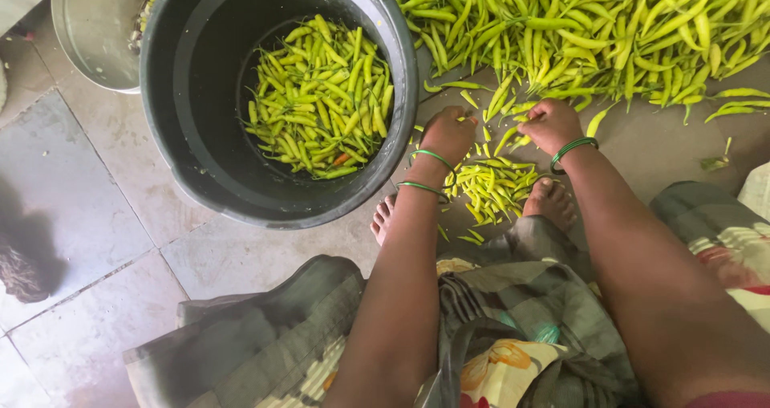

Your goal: The person sits on a tiled floor and repeatedly picks green chilies from a large pile, removes the stems by hand, and places the trimmed chilies into a black plastic bucket. The person continues this process for the duration of the clip.

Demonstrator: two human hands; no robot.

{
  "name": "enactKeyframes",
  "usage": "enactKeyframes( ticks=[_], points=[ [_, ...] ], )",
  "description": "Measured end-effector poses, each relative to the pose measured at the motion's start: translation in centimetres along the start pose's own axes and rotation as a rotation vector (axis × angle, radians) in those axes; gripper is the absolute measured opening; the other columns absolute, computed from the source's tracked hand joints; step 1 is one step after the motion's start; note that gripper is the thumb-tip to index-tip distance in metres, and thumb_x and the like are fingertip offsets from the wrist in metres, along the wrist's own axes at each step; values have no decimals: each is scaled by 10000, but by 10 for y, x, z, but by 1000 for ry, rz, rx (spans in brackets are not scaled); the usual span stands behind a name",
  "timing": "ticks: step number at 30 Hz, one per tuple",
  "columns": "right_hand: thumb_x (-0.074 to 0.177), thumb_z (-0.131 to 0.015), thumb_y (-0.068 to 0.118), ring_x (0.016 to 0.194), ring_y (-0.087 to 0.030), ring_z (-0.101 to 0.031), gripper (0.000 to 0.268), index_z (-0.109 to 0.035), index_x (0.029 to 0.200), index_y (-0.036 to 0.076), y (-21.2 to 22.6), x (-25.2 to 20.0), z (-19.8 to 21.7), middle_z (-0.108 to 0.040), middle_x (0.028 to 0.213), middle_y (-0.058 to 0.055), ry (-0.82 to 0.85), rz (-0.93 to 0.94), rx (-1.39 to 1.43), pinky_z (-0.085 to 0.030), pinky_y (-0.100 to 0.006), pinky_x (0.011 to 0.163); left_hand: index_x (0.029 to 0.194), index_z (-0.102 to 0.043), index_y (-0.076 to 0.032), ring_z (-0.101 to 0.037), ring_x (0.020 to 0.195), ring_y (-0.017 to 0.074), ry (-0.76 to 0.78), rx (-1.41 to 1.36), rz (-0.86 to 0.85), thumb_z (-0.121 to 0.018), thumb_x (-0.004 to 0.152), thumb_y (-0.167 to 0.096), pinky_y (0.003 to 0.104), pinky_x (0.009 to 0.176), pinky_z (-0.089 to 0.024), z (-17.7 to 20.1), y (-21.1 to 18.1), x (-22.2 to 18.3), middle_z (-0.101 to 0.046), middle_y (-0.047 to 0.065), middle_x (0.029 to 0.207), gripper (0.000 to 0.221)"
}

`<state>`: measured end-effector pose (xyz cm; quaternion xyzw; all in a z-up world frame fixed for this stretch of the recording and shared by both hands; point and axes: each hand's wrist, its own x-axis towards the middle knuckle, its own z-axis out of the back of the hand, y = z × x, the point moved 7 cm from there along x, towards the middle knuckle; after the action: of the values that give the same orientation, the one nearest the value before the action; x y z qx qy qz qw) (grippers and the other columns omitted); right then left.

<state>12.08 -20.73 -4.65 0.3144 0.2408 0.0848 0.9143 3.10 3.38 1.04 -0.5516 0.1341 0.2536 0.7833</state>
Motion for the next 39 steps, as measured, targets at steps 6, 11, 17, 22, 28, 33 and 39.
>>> enactKeyframes(
  ticks=[6, 11, 17, 22, 28, 33, 39],
  points=[
    [903, -744, 32, 650, -137, -658, 359, -651, 1246, 76, 53, -19, 8, -675, 845, -53, 481, -229, 1026, -546, -286, 547, 1299, -592, 42, -678, 1049, 404, 93, 215, -313, -701, 853, -288, 424, 898, -519, -24, -29, -13, -698, 247, 1145, 566],
    [975, -640, 144, 757, -188, -744, 211, -640, 1167, 55, 126, -38, 38, -733, 937, -60, 554, -297, 1098, -584, -291, 626, 1176, -720, -10, -727, 947, 306, 189, 68, -162, -664, 915, -279, 386, 854, -555, -18, -38, -27, -750, 185, 1024, 379],
    [998, -659, 147, 711, -127, -679, 74, -675, 1023, 79, 159, -45, 60, -718, 924, -17, 524, -197, 1211, -603, -328, 722, 1149, -714, -3, -656, 856, 147, 364, -381, -156, -623, 954, -229, 312, 795, -538, -8, -58, -33, -750, 63, 954, 312],
    [1014, -704, 133, 645, -100, -579, 66, -681, 979, 82, 173, -32, 70, -659, 827, -3, 325, -12, 1184, -497, -269, 631, 1093, -741, 23, -531, 767, 130, 357, -627, -178, -588, 1028, -231, 297, 696, -444, -7, -64, -21, -640, 22, 839, 303],
    [1014, -722, 110, 699, -87, -527, 124, -642, 981, 21, 202, -31, 100, -615, 839, -19, -177, 386, 429, -446, -267, 635, 984, -768, -13, -580, 688, 153, 153, -397, -150, -578, 979, -255, 295, 649, -480, 0, -75, -13, -660, 68, 756, 308],
    [1026, -722, 110, 811, -104, -618, 123, -678, 1059, -1, 198, -34, 115, -691, 936, -44, -370, 466, 346, -527, -259, 760, 940, -737, -63, -694, 848, 306, -193, 474, -552, -581, 932, -192, 421, 720, -544, 36, -136, -28, -712, 143, 900, 203],
    [853, -764, 185, 867, -187, -706, 288, -731, 1111, 61, 135, -15, 46, -736, 974, -55, 173, 284, 162, -557, -345, 754, 1261, -683, -115, -646, 1129, 377, -684, 288, -111, -621, 902, -215, 543, 911, -534, 168, -126, -50, -672, 136, 1246, 378]
  ],
)
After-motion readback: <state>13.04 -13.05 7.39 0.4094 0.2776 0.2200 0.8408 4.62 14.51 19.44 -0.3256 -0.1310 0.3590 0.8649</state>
